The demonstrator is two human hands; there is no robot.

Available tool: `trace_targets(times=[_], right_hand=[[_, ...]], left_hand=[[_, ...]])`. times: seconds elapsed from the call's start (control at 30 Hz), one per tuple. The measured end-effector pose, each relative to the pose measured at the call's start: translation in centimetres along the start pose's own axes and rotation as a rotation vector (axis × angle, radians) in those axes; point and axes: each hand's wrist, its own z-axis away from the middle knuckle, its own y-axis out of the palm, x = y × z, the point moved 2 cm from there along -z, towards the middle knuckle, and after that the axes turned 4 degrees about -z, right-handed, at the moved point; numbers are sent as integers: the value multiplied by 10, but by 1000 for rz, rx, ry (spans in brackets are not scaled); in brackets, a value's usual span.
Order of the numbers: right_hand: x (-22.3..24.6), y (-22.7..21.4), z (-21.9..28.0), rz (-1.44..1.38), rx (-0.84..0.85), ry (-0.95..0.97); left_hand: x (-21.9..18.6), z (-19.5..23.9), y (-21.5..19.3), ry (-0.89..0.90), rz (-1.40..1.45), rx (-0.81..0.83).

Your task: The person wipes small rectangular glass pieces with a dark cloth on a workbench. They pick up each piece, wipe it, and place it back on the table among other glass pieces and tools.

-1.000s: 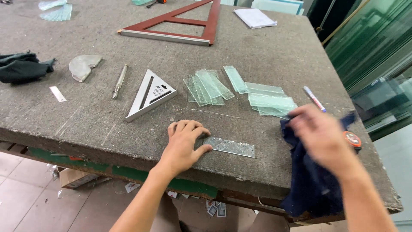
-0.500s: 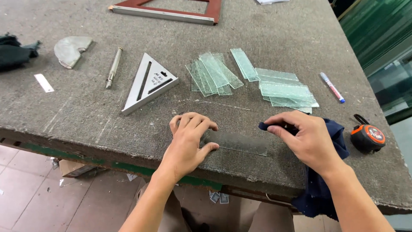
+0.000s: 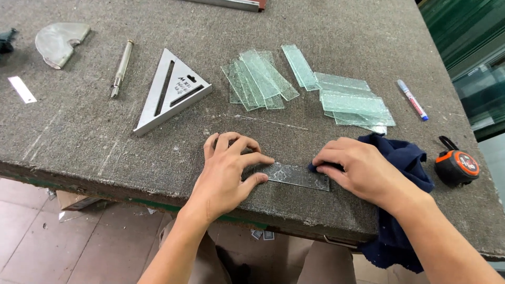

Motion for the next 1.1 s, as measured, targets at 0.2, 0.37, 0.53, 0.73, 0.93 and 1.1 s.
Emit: trace_targets(times=[0.2, 0.37, 0.53, 0.73, 0.93, 1.1], right_hand=[[-22, 18, 10, 369, 42, -265], [-16, 14, 9, 475, 90, -493], [-6, 18, 1, 421, 74, -536], [-18, 19, 2, 511, 168, -516], [-26, 11, 10, 485, 76, -478], [-61, -4, 49, 188, -193, 19]], left_hand=[[5, -1, 5, 13, -18, 22], [6, -1, 8, 100, 18, -77], [4, 0, 7, 106, 14, -94], [5, 1, 7, 99, -14, -70], [5, 3, 9, 106, -26, -83], [3, 8, 10, 210, -44, -186]])
